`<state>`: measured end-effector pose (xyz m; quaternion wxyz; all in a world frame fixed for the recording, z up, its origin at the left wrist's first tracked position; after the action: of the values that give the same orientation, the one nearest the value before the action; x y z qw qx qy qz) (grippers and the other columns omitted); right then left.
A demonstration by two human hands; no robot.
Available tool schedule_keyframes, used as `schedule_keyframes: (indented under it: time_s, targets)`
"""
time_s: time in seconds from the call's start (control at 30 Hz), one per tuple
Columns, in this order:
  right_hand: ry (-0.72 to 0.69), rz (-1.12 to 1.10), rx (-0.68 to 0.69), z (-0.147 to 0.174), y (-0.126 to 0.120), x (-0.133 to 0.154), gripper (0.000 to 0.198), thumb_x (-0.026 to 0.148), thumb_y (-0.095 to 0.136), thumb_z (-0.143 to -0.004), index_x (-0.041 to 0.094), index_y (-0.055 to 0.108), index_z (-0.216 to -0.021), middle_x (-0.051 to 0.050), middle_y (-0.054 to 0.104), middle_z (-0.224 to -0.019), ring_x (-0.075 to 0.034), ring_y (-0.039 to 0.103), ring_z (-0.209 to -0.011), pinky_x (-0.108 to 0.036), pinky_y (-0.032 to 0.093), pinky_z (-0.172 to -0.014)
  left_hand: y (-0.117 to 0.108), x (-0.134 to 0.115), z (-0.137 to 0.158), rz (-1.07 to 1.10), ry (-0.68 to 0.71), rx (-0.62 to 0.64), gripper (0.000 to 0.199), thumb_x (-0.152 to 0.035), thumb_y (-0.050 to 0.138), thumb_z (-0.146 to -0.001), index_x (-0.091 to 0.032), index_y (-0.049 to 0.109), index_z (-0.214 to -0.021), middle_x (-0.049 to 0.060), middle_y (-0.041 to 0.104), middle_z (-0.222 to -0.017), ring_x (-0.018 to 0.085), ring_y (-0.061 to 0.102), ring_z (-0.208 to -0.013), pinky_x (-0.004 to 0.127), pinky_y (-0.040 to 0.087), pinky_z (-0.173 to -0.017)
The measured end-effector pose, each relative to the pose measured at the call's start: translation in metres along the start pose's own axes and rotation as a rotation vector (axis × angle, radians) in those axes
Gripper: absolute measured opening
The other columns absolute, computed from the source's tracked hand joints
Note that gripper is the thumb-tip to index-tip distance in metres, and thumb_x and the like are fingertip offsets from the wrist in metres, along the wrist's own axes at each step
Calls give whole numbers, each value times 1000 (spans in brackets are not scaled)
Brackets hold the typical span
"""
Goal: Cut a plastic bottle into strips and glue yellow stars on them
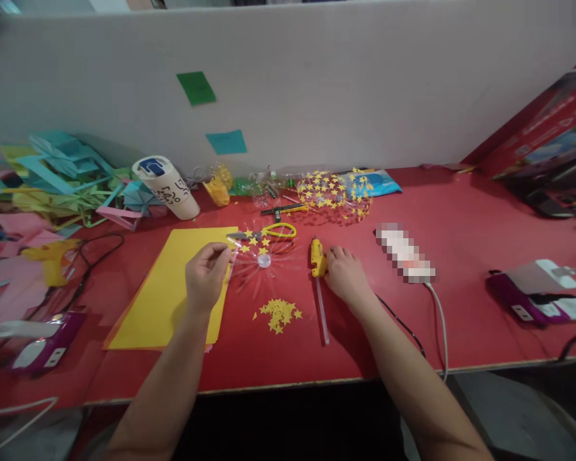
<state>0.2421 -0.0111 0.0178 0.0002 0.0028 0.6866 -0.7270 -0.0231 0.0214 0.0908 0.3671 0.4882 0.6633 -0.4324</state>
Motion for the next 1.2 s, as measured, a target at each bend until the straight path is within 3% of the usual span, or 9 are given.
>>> schedule_keyframes:
  time_s: [0.13,0.3,0.37,0.47,0.57,0.7,0.9,1.2]
  targets:
    - [57,-148,-32,-2,0,-16,30,19,53,-76,11,65,-103,-17,64,-113,-27,59,-96,-32,43,-75,7,2,3,16,-1,38,12,-29,58,-81,-18,61,-75,-2,58,-60,9,52,-51,20,44,-50]
    - [52,-726,-279,4,-30,-36,28,29,58,-73,16,63,-97,-7,67,-89,-19,59,-73,-29,45,-65,12,5,2,46,-21,68,13,-30,59,-81,-19,61,-75,-2,59,-62,10,55,-56,20,47,-56]
    - [25,-974,-286,7,-42,-29,28,38,61,-74,19,62,-95,-3,66,-83,-17,58,-67,-28,44,-60,14,5,2,81,-41,74,14,-30,59,-79,-19,58,-72,-2,58,-62,9,54,-56,20,47,-56]
    - [-76,-1183,-232,11,-61,5,27,45,64,-74,22,61,-89,-3,67,-80,-16,58,-63,-29,46,-57,15,6,2,121,-58,77,15,-31,58,-78,-20,55,-69,-4,55,-60,9,51,-53,20,46,-54]
    - [-211,-1163,-233,19,-77,46,29,50,65,-76,23,62,-87,-4,68,-83,-18,61,-70,-32,50,-63,14,5,3,109,-35,64,13,-30,58,-79,-20,56,-71,-3,56,-61,10,53,-56,21,47,-57]
    - [-317,-1131,-210,26,-71,76,31,53,59,-81,22,62,-78,-5,65,-76,-19,61,-69,-33,51,-64,14,6,4,79,-7,60,12,-29,54,-82,-19,58,-76,-2,61,-64,11,58,-59,21,48,-60]
    - [-305,-1092,-202,25,-53,76,38,57,51,-84,22,59,-72,-4,61,-72,-19,59,-68,-33,50,-63,19,3,7,7,34,99,15,-31,52,-86,-19,59,-82,-1,64,-67,12,60,-62,23,49,-62]
    - [-290,-1076,-265,24,-61,76,33,51,53,-82,23,49,-66,1,50,-60,-14,49,-55,-28,43,-54,21,2,9,5,21,98,17,-34,54,-85,-19,58,-76,-1,61,-65,11,58,-59,22,47,-58]
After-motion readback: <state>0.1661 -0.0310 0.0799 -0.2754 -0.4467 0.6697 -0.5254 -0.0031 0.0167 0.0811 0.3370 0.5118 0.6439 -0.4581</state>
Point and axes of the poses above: each hand's wrist, its own z-axis away from the middle knuckle, its own y-axis out of the palm, x = y × z, the point moved 10 cm from there along -z, towards the middle knuckle
